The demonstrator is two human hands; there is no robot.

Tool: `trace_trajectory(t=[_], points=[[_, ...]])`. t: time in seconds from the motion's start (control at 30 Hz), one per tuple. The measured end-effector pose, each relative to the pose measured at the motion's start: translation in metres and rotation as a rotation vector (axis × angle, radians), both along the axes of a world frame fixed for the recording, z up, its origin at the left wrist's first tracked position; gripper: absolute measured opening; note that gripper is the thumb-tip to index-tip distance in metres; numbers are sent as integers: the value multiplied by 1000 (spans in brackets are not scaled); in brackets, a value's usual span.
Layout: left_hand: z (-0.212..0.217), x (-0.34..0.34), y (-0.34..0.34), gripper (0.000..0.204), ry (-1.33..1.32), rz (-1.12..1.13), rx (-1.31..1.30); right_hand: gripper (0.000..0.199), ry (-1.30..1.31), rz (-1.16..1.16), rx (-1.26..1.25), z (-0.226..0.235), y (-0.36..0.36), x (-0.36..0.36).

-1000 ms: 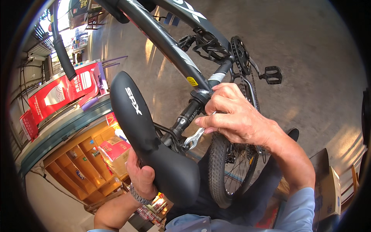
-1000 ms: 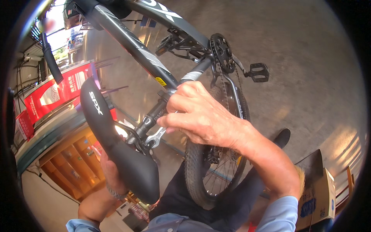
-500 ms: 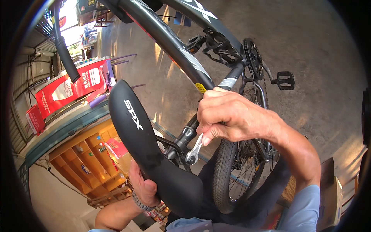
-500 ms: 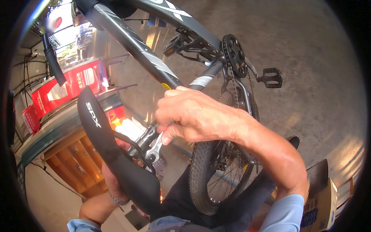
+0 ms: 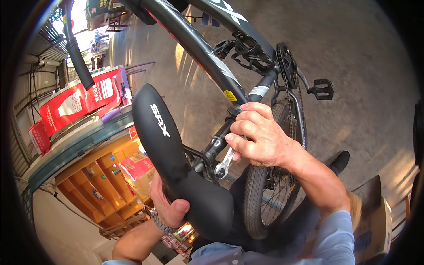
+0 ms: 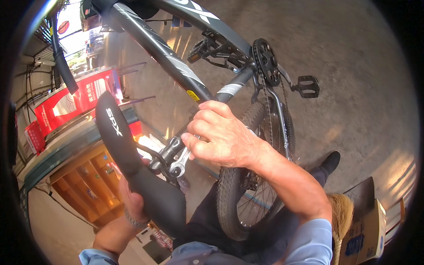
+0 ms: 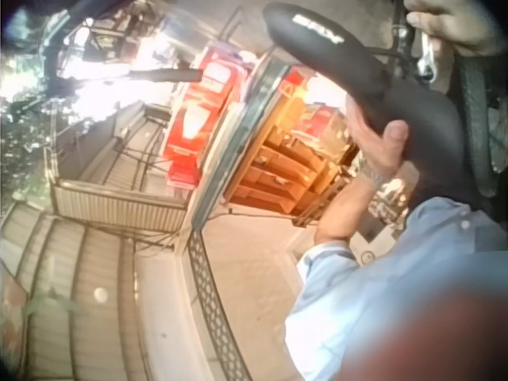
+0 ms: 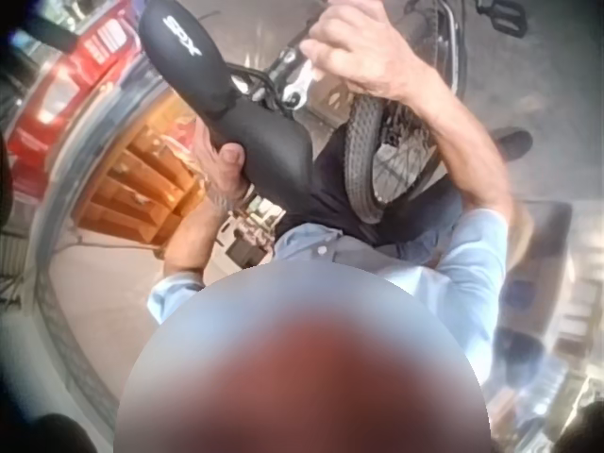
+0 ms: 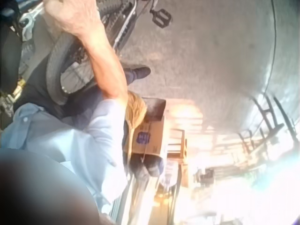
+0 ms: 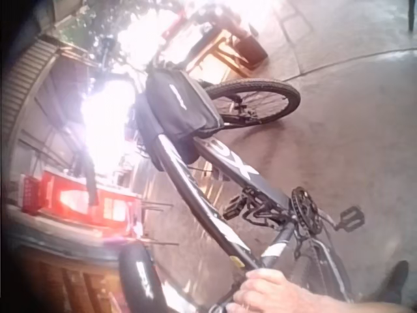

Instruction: The person adjusts the bicycle seat height and angle using a wrench. They loosen the seat post clamp, reposition the seat, and tighten the bolt to secure it in place.

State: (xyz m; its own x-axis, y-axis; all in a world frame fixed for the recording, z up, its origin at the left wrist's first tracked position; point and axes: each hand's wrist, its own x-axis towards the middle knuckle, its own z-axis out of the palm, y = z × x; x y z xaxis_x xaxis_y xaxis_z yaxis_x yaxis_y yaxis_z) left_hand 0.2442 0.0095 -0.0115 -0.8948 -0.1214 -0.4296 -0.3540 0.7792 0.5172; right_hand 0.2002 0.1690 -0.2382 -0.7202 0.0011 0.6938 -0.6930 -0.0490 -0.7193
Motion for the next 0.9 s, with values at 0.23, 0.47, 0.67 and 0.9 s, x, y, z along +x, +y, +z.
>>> trace_trajectory(t=[0.23, 0.47, 0.67, 0.9], points=[[0, -6, 11, 99, -15, -7, 39, 34, -37, -23, -21, 4, 3, 5], [-1, -2, 13, 87, -62, 128, 327, 40, 13, 16, 132, 10, 12, -4], [-1, -4, 4, 65, 1, 67, 387, 17, 36, 33, 572, 9, 49, -40], [1, -5, 0, 60, 108, 148, 220, 46, -1027, 71, -442, 171, 18, -63]])
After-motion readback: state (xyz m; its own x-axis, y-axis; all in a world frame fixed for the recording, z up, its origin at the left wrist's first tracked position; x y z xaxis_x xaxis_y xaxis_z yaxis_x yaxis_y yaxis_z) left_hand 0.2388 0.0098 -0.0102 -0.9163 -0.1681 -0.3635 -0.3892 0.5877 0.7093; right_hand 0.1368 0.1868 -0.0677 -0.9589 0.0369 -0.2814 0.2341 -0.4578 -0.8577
